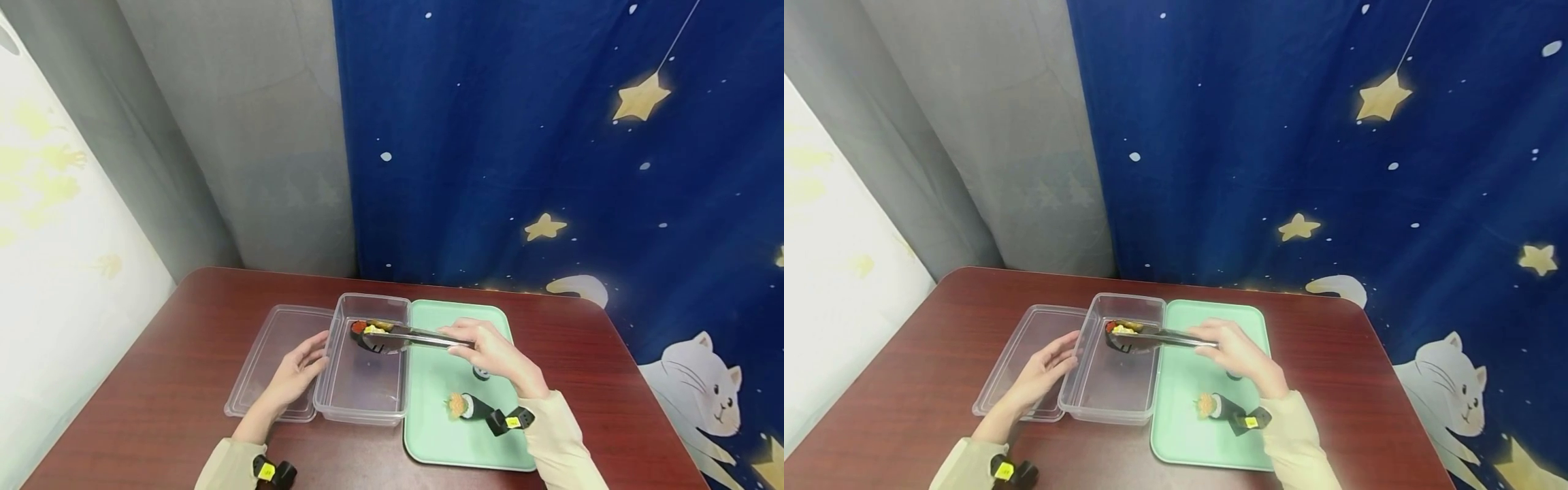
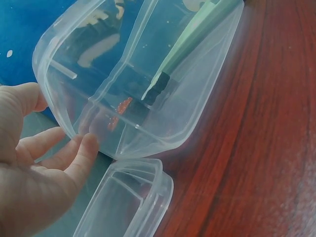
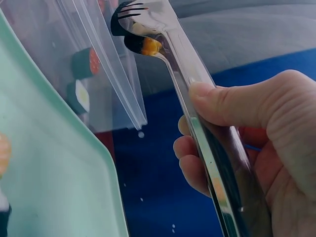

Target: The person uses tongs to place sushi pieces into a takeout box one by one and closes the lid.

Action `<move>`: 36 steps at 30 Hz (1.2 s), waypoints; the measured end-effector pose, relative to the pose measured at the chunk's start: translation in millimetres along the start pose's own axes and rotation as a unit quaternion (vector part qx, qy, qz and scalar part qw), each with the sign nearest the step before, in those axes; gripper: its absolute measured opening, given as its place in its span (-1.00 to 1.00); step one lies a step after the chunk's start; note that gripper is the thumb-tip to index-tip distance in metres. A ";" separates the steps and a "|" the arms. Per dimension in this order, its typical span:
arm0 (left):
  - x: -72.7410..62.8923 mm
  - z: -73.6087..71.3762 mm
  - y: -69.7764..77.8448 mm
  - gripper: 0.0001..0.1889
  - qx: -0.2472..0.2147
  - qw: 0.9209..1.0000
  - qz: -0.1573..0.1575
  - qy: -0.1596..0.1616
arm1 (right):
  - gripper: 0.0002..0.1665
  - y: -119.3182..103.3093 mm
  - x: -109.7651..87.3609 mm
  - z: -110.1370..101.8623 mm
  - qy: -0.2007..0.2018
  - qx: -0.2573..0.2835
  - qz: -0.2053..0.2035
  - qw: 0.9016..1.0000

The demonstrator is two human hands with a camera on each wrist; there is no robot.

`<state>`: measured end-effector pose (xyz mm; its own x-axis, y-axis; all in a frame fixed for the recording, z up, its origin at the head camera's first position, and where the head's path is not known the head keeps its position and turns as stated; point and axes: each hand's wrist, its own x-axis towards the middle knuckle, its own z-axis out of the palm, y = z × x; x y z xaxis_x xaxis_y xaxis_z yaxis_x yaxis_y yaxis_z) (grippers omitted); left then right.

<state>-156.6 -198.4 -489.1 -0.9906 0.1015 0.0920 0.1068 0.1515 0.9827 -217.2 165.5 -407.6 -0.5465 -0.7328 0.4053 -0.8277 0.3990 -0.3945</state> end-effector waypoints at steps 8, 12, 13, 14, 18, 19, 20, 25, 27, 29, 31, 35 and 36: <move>1.0 0.3 -0.3 -0.47 -0.011 1.000 0.001 -0.001 | -0.63 0.6 17.7 14.1 -0.031 0.005 0.004 1.000; 1.3 0.4 0.2 -0.46 -0.012 1.000 0.000 0.000 | -0.66 0.7 25.2 18.6 -0.048 -0.005 0.005 0.999; 1.2 0.4 0.3 -0.46 -0.012 1.000 0.000 0.000 | -0.67 0.0 27.2 18.8 -0.053 -0.011 0.006 0.999; 1.1 0.4 0.5 -0.47 -0.011 1.000 -0.001 -0.001 | -0.68 -0.4 29.2 18.9 -0.059 -0.020 0.007 0.998; 0.8 0.2 1.2 -0.47 -0.010 1.000 -0.002 -0.002 | -0.70 -6.3 37.5 13.8 -0.090 -0.052 0.019 0.994; 0.7 0.1 1.3 -0.47 -0.010 1.000 -0.002 -0.002 | -0.72 -7.7 39.6 12.0 -0.098 -0.061 0.021 0.993; 0.7 0.0 1.2 -0.47 -0.009 1.000 -0.002 -0.002 | -0.72 -9.5 41.8 10.1 -0.106 -0.070 0.023 0.992; 0.6 -0.2 0.9 -0.47 -0.009 1.000 -0.004 0.003 | -0.75 -16.2 54.2 4.4 -0.137 -0.113 0.021 0.984; 0.5 -0.1 0.8 -0.47 -0.010 1.000 -0.002 0.003 | -0.76 -17.7 58.8 5.0 -0.148 -0.123 0.019 0.981; 0.3 0.1 0.6 -0.47 -0.010 1.000 0.000 0.002 | -0.78 -19.0 62.8 6.8 -0.159 -0.126 0.020 0.979; 0.1 0.5 0.6 -0.47 -0.009 1.000 0.003 0.000 | -0.79 -20.8 65.9 8.8 -0.164 -0.126 0.027 0.978; -0.4 1.2 1.0 -0.47 -0.007 1.000 0.004 0.001 | -0.82 -24.6 71.8 11.9 -0.171 -0.132 0.031 0.976; -0.5 1.4 1.1 -0.47 -0.007 1.000 0.004 0.002 | -0.82 -25.6 73.5 12.5 -0.173 -0.137 0.029 0.975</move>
<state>-155.8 -196.9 -488.3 -0.9900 0.0992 0.1001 0.1133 0.1373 0.9840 -234.5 94.5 -378.0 -0.5571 -0.8277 0.0669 -0.8254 0.5431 -0.1540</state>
